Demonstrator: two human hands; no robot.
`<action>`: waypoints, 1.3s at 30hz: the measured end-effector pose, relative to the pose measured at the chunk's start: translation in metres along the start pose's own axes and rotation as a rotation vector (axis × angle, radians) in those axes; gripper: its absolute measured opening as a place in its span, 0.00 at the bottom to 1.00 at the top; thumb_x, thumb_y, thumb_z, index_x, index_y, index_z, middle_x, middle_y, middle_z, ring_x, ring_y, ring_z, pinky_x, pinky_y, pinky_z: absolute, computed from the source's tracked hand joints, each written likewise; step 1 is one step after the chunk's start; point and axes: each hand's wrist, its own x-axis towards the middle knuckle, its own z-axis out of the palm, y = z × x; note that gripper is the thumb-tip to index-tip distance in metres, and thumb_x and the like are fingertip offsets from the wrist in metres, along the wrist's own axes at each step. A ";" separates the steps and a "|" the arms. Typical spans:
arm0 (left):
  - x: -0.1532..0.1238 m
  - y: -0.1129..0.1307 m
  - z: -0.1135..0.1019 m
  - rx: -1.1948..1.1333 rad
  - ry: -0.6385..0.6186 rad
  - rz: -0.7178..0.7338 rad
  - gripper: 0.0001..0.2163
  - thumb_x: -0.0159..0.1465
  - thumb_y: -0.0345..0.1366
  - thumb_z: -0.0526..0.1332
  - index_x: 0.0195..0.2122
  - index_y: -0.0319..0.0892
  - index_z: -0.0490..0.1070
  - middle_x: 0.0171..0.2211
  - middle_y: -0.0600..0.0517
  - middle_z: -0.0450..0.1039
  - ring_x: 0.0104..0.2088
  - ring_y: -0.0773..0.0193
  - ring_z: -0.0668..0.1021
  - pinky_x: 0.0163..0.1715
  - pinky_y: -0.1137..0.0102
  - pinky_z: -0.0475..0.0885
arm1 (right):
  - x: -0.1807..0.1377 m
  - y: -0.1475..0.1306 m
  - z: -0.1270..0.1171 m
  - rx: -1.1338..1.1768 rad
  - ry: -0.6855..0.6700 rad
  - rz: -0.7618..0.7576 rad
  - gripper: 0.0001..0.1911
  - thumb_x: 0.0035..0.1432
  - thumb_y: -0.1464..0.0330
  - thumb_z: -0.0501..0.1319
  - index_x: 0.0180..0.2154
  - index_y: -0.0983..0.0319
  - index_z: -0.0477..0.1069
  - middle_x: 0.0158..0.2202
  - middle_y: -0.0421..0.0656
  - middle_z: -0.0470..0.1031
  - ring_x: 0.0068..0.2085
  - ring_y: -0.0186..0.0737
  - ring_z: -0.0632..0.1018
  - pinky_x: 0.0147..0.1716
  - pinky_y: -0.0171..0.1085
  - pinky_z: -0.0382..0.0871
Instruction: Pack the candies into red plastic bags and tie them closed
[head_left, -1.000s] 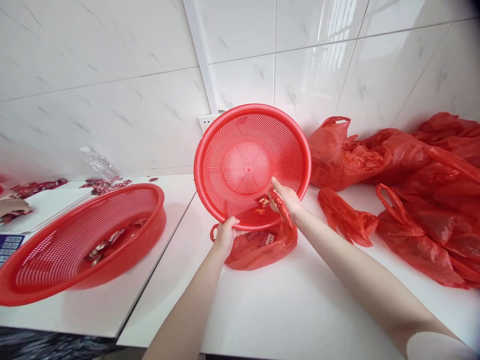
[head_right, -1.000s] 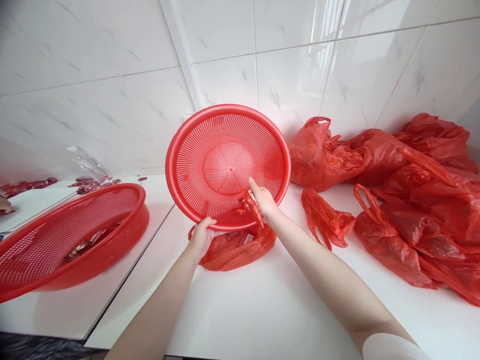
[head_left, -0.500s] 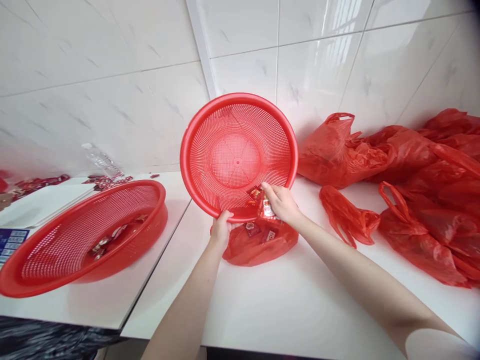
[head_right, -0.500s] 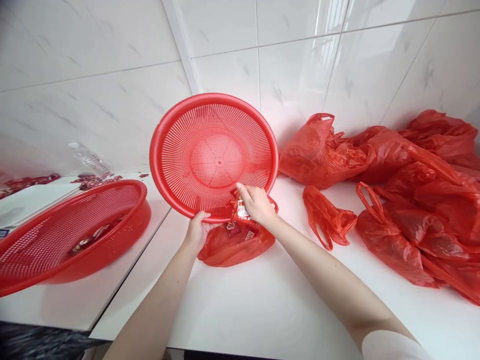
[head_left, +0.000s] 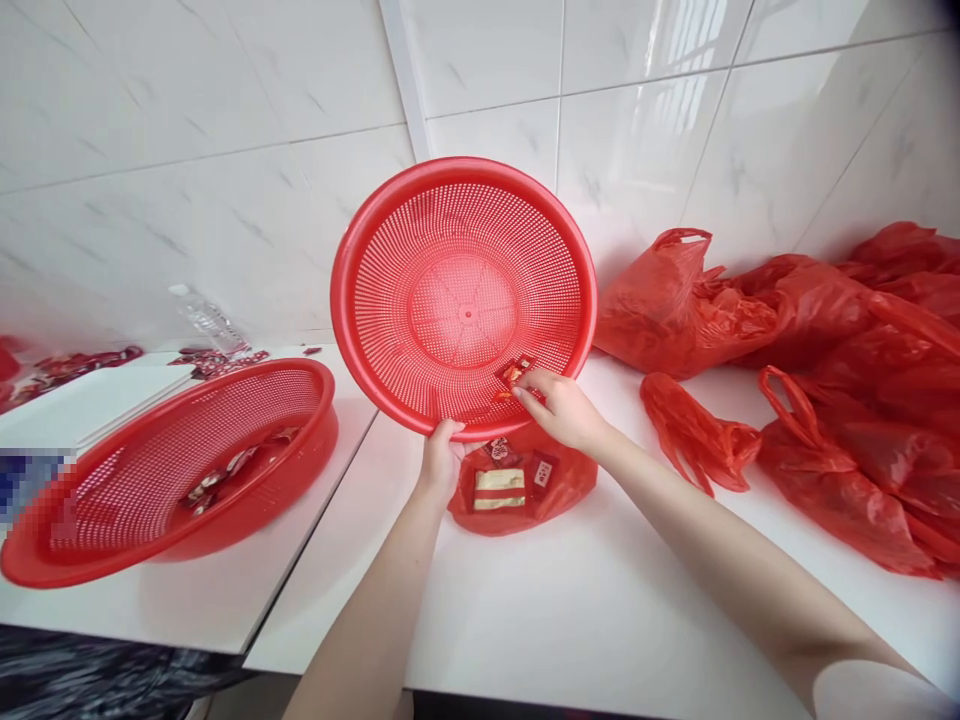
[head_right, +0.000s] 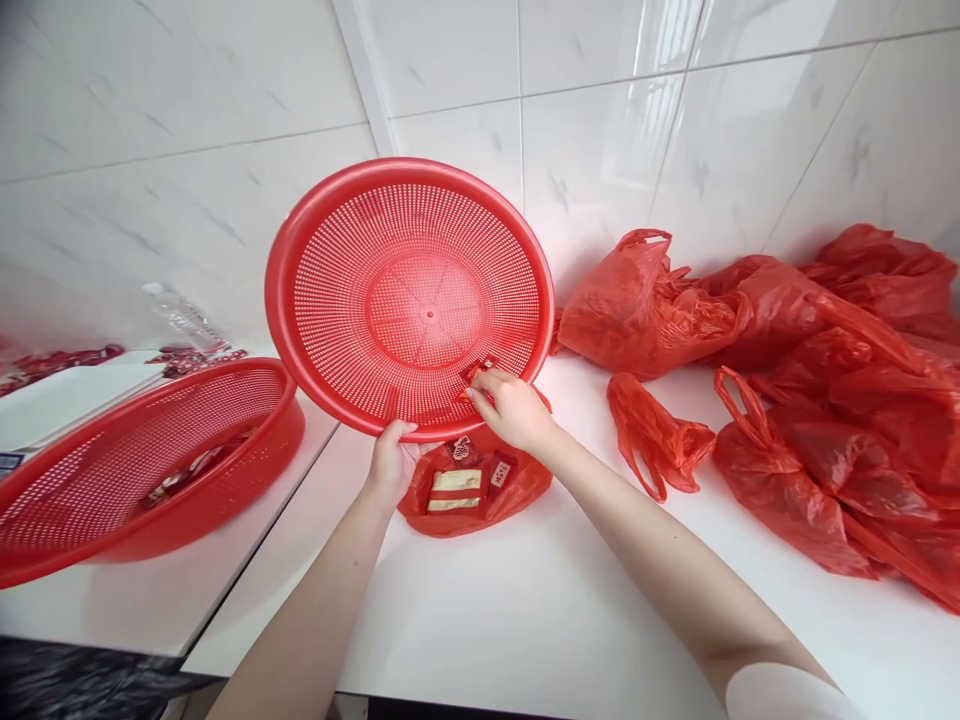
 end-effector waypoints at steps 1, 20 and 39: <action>-0.001 -0.002 0.001 -0.006 0.002 -0.008 0.12 0.48 0.32 0.60 0.35 0.37 0.71 0.41 0.44 0.77 0.48 0.48 0.77 0.46 0.53 0.74 | -0.001 0.001 0.000 -0.011 0.008 -0.003 0.12 0.66 0.66 0.51 0.36 0.61 0.71 0.36 0.46 0.74 0.38 0.41 0.75 0.40 0.38 0.67; 0.004 -0.012 -0.003 -0.036 0.016 -0.032 0.11 0.46 0.32 0.61 0.33 0.37 0.71 0.36 0.46 0.78 0.45 0.49 0.79 0.46 0.54 0.75 | -0.002 0.006 0.000 -0.250 -0.220 0.043 0.16 0.60 0.69 0.59 0.51 0.64 0.70 0.45 0.52 0.76 0.46 0.47 0.77 0.47 0.43 0.68; 0.005 -0.010 -0.003 -0.027 0.011 -0.061 0.12 0.48 0.32 0.59 0.36 0.37 0.71 0.36 0.45 0.78 0.43 0.49 0.80 0.44 0.54 0.76 | -0.003 -0.006 -0.014 -0.020 -0.331 -0.166 0.15 0.64 0.60 0.57 0.46 0.59 0.75 0.43 0.44 0.79 0.43 0.41 0.79 0.45 0.39 0.70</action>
